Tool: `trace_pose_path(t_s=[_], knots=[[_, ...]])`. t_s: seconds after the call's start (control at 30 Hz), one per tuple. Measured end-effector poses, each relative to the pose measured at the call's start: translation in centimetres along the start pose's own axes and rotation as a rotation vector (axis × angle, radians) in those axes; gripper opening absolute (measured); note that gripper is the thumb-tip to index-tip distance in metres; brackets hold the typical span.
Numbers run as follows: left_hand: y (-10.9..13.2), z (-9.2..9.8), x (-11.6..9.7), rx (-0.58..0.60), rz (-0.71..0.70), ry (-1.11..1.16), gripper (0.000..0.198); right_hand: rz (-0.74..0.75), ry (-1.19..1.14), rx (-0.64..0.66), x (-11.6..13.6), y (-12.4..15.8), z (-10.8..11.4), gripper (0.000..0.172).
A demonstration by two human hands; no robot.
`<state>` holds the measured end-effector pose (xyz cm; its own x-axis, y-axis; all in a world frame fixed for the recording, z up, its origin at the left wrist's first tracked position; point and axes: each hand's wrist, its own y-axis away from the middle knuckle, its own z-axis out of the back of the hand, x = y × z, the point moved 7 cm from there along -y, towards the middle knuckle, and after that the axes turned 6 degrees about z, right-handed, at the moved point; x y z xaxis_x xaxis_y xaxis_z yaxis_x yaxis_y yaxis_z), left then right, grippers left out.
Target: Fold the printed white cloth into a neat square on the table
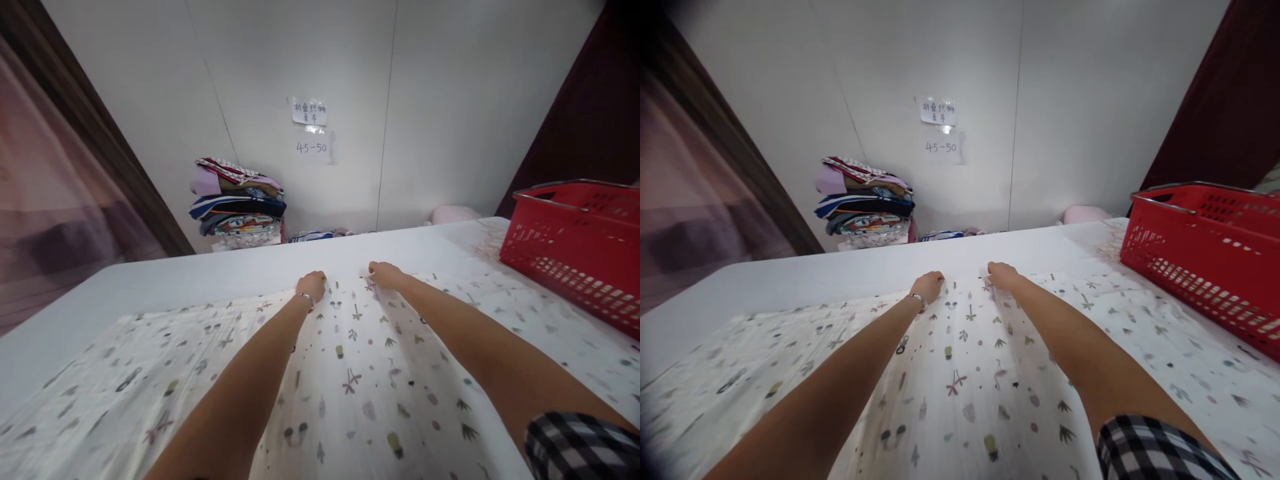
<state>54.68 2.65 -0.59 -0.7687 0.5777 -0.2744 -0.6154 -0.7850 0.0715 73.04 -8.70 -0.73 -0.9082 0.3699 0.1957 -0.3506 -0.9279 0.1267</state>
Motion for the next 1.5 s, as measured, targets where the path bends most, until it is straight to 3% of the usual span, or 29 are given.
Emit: trace_pose_path(t_s=[0.2, 0.3, 0.37, 0.43, 0.53, 0.7, 0.83, 1.03, 1.23, 1.4, 1.5], knots=[[1.0, 0.1, -1.7, -0.093, -0.055, -0.077, 0.03, -0.018, 0.024, -0.044, 0.4, 0.1, -0.5, 0.019], [2.6, -0.6, -5.0, -0.138, -0.284, -0.069, 0.034, 0.0, 0.001, -0.068, 0.2, 0.2, -0.3, 0.023], [4.1, -1.8, -7.2, -0.1, -0.45, -0.083, 0.039, 0.011, -0.02, -0.093, -1.0, 0.6, 0.6, 0.026], [4.8, -3.3, -8.1, -0.008, -0.473, -0.111, 0.05, -0.025, -0.029, -0.127, -3.6, 1.5, 2.1, 0.03], [5.0, -4.7, -7.7, 0.087, -0.399, -0.125, 0.063, -0.185, -0.009, -0.154, -10.2, 4.6, 4.5, 0.031], [4.3, -5.2, -7.1, 0.048, -0.411, -0.132, 0.067, -0.507, 0.058, -0.162, -21.4, 12.3, 6.1, 0.031], [4.0, -5.5, -6.9, 0.019, -0.414, -0.151, 0.067, -0.568, 0.089, -0.156, -25.5, 15.4, 5.3, 0.031], [4.1, -5.5, -6.9, 0.019, -0.392, -0.18, 0.067, -0.483, 0.105, -0.086, -26.8, 13.9, 3.6, 0.034], [4.2, -5.2, -7.0, 0.022, -0.382, -0.186, 0.067, -0.512, 0.116, -0.075, -27.2, 13.9, 4.0, 0.024], [4.3, -5.1, -7.2, 0.031, -0.397, -0.18, 0.065, -0.583, 0.183, -0.241, -27.3, 14.1, 5.4, 0.031], [4.2, -5.2, -7.1, 0.043, -0.386, -0.184, 0.067, -0.611, 0.182, -0.327, -27.1, 13.3, 5.1, 0.036]])
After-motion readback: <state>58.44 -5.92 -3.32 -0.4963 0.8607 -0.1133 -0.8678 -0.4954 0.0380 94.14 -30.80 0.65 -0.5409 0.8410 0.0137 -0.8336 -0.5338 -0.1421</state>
